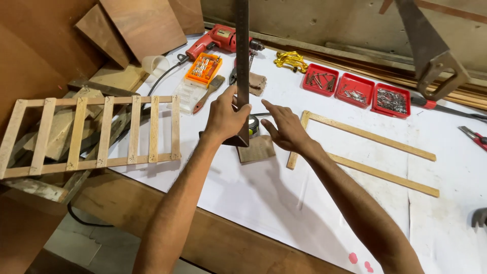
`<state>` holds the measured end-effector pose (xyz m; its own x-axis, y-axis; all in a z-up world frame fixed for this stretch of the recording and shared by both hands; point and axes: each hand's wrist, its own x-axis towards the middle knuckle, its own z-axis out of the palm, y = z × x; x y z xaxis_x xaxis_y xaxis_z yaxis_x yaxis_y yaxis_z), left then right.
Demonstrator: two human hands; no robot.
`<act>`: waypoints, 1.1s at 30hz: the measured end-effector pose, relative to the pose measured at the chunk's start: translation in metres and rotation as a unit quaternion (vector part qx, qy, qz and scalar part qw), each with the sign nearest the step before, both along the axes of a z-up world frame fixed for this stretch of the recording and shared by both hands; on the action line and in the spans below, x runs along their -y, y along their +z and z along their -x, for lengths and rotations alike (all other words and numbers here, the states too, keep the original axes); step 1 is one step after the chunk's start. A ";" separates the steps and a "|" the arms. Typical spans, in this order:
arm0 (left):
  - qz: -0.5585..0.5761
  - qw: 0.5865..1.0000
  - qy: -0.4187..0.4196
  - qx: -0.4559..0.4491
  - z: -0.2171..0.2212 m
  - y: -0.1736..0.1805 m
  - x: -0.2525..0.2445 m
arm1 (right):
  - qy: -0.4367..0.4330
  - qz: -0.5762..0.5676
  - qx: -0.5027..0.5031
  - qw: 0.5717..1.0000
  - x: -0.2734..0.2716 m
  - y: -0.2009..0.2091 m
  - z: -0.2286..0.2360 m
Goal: The person assembles a small wooden frame on a workbench, aligning thin wood strips and driving nails with a hammer. They use a try square and tape measure to check and mark positions, pick nails from red trays, and adjust the strips as the frame takes shape.
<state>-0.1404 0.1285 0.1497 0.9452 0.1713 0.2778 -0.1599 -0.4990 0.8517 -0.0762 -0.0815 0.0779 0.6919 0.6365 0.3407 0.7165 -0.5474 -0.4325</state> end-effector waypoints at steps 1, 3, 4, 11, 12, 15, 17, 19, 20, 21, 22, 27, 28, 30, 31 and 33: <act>0.000 1.000 -0.007 0.003 -0.004 0.001 0.008 | -0.007 0.000 0.003 1.000 0.008 0.016 0.006; 0.030 0.983 -0.066 0.171 -0.011 0.001 0.026 | 0.029 -0.113 -0.102 0.988 0.023 0.045 0.018; 0.032 0.981 -0.074 0.174 -0.012 0.008 0.036 | 0.022 -0.114 -0.098 0.988 0.036 0.041 0.015; 0.183 0.965 -0.173 0.076 -0.020 0.035 0.129 | -0.009 -0.241 -0.363 0.900 0.122 0.072 0.056; 0.211 0.954 -0.200 0.077 -0.022 0.035 0.144 | -0.004 -0.250 -0.334 0.909 0.135 0.073 0.062; 0.237 0.951 -0.196 0.034 -0.025 0.035 0.189 | -0.052 -0.280 -0.344 0.895 0.178 0.069 0.070; 0.241 0.947 -0.213 0.026 -0.028 0.030 0.218 | -0.076 -0.295 -0.340 0.890 0.205 0.065 0.077; 0.245 0.943 -0.225 0.020 -0.029 0.027 0.244 | -0.095 -0.309 -0.336 0.884 0.228 0.063 0.083; 0.162 0.955 -0.249 0.015 -0.027 0.027 0.255 | -0.106 -0.349 -0.348 0.864 0.238 0.063 0.086; 0.079 0.960 -0.270 0.012 -0.025 0.025 0.266 | -0.115 -0.387 -0.360 0.841 0.247 0.063 0.089; 0.080 0.958 -0.275 0.012 -0.023 0.021 0.272 | -0.120 -0.388 -0.357 0.841 0.257 0.062 0.090; -0.146 0.916 -0.372 -0.047 0.003 0.026 0.300 | -0.166 -0.474 -0.362 0.785 0.302 0.046 0.086; -0.146 0.914 -0.375 -0.047 0.007 0.026 0.306 | -0.170 -0.476 -0.361 0.784 0.308 0.046 0.087; -0.159 0.911 -0.378 0.047 0.014 0.027 0.315 | -0.134 -0.502 -0.384 0.764 0.318 0.046 0.087; -0.159 0.911 -0.378 0.046 0.011 0.019 0.319 | -0.134 -0.501 -0.384 0.764 0.321 0.055 0.089; -0.126 0.903 -0.388 0.137 0.003 0.005 0.323 | -0.189 -0.474 -0.358 0.782 0.324 0.074 0.093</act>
